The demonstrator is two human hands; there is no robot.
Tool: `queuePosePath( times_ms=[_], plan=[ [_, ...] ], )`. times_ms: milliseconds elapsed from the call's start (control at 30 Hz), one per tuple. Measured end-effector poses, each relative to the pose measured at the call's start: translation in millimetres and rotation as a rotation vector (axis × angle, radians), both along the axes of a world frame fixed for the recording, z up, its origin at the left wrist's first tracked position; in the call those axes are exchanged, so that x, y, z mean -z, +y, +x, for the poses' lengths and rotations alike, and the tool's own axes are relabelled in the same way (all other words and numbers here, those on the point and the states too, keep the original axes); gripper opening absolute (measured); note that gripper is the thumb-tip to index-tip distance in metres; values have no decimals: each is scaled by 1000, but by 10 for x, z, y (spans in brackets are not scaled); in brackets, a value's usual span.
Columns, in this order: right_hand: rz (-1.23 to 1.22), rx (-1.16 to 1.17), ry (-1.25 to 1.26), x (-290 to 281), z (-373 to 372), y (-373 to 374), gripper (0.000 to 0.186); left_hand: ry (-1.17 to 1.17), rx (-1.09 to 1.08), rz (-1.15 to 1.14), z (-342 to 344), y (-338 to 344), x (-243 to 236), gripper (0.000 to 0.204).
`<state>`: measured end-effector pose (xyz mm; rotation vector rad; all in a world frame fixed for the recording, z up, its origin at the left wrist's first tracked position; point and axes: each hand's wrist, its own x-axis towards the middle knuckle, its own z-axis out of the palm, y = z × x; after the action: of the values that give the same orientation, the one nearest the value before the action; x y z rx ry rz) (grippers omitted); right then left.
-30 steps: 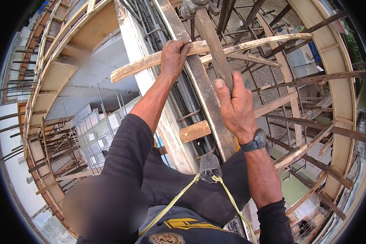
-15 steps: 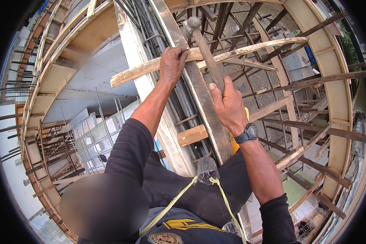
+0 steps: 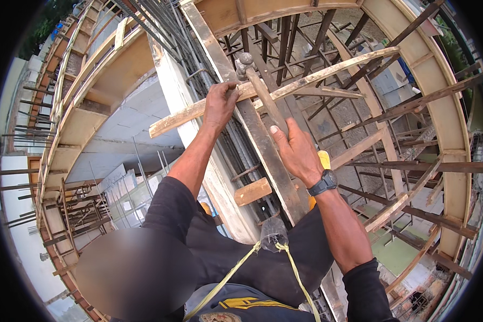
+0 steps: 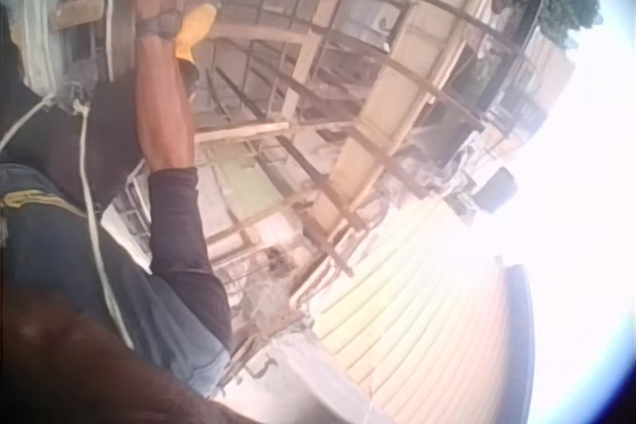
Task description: The person walks along the top of a building frame while carrying wooden pieces, then positions a wooden plank along the top of a beam and secures it using a hammer to drive nails.
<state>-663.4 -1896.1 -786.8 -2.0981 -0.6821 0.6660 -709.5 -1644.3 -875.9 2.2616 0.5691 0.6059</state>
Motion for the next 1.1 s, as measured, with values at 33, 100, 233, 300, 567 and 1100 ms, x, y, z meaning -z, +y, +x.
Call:
queuePosePath(
  times_ms=[33,100,233,300,567,1100],
  plan=[
    [2,-2,2,6,-24,-70,46,43,-3,168,-71,32,-48,42],
    [73,89,21,27,-90,-214,48,164,-19,437,-362,233,-240,56],
    [45,135,52,118,-126,-395,49,488,-66,740,-1018,477,-437,68],
    [71,136,40,221,-160,-410,49,602,-54,663,-1175,611,-486,70],
    [58,117,-16,311,-230,-421,50,648,101,594,-1294,785,-455,54],
    [408,40,-119,-196,-229,115,39,679,136,599,-1320,927,-400,57]
  ],
)
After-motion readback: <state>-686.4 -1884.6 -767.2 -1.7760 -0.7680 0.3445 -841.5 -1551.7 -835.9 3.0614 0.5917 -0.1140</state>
